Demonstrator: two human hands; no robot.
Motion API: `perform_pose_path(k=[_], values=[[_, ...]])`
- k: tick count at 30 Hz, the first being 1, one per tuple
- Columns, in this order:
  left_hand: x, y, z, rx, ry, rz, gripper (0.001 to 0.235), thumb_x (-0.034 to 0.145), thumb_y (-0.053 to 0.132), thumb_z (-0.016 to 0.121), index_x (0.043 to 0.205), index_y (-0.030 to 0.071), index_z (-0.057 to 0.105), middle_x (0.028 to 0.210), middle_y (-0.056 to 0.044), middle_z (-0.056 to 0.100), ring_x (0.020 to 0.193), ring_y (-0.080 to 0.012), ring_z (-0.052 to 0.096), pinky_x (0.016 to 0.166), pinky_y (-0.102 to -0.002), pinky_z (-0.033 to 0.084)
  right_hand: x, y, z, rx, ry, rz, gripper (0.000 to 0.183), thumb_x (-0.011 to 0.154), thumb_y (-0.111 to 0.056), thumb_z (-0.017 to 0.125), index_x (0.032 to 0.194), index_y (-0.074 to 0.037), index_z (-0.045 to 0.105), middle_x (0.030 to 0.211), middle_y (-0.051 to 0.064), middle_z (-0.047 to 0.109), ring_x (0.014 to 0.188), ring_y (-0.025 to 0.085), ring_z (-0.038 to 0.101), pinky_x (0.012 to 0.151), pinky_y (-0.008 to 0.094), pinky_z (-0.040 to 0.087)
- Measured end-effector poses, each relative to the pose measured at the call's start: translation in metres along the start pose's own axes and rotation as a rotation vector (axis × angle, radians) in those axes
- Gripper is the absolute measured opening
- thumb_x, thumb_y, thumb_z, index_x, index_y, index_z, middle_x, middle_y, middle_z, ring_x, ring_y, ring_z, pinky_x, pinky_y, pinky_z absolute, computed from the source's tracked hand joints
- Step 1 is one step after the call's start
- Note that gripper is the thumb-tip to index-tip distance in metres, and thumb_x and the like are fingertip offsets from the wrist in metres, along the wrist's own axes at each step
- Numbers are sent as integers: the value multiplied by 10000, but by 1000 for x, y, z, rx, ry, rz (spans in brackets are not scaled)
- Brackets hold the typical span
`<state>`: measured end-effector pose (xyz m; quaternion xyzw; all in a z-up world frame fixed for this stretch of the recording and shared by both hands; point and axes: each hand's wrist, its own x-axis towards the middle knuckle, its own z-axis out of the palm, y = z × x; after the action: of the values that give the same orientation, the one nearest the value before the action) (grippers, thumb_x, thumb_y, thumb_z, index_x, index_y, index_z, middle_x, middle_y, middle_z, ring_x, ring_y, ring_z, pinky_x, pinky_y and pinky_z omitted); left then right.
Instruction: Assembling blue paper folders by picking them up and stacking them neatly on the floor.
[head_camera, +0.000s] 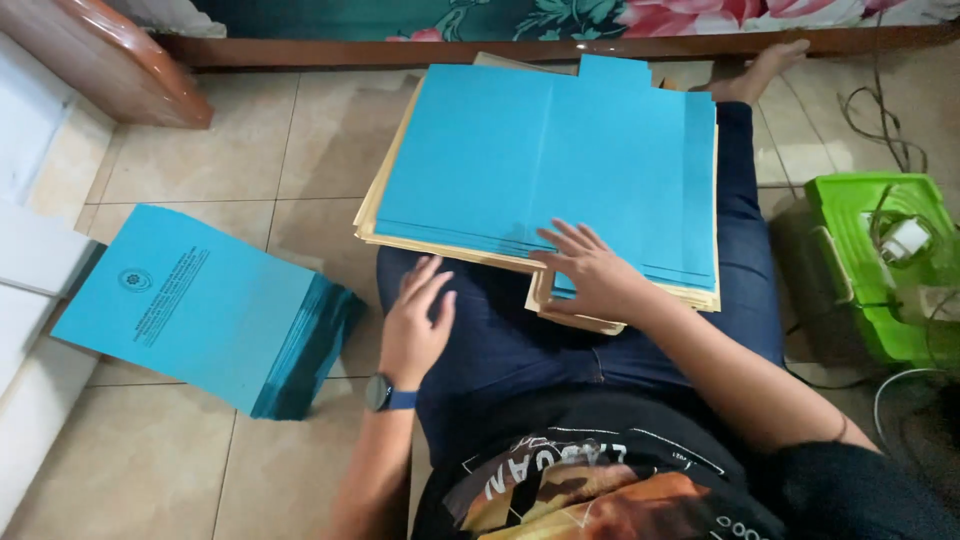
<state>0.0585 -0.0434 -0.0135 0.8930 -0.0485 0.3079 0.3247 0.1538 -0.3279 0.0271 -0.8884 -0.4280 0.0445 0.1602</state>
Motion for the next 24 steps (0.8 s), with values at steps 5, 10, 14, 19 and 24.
perform_pose_path(k=[5, 10, 14, 19, 24], values=[[49, 38, 75, -31, -470, 227, 363, 1011, 314, 615, 1335, 154, 650, 1488, -95, 566, 1409, -332, 493, 1151, -539, 412, -61, 63, 19, -6, -36, 226, 946, 705, -562, 850, 1487, -145, 521, 1599, 86, 448, 1484, 327, 419, 1182, 543, 380], [76, 58, 109, 67, -911, 242, 691, 904, 423, 728, 1508, 170, 507, 1587, -107, 466, 1484, -363, 396, 1201, -616, 307, -73, 71, 16, 131, 48, 201, 919, 725, -526, 865, 1477, -116, 533, 1557, 90, 504, 1452, 329, 461, 1163, 508, 420], [87, 65, 122, 158, -1010, 250, 766, 873, 444, 788, 1525, 168, 497, 1572, -111, 487, 1465, -357, 428, 1182, -605, 345, -83, 77, 15, 287, 95, 211, 908, 759, -564, 848, 1471, -91, 540, 1519, 113, 544, 1421, 340, 498, 1188, 490, 409], [89, 85, 112, 129, -962, 319, 434, 983, 353, 611, 1376, 171, 629, 1369, -89, 650, 1265, -336, 608, 1049, -530, 479, -93, 76, 1, 357, 127, 269, 814, 840, -502, 798, 1483, -86, 523, 1513, 138, 544, 1379, 361, 536, 1172, 493, 427], [106, 95, 118, 108, -733, 303, 239, 1053, 285, 536, 1136, 233, 754, 1094, 12, 774, 1005, -248, 740, 866, -394, 599, -93, 83, 2, 391, 333, 387, 534, 973, -323, 671, 1453, -119, 557, 1249, 99, 704, 1191, 337, 671, 1029, 485, 538]])
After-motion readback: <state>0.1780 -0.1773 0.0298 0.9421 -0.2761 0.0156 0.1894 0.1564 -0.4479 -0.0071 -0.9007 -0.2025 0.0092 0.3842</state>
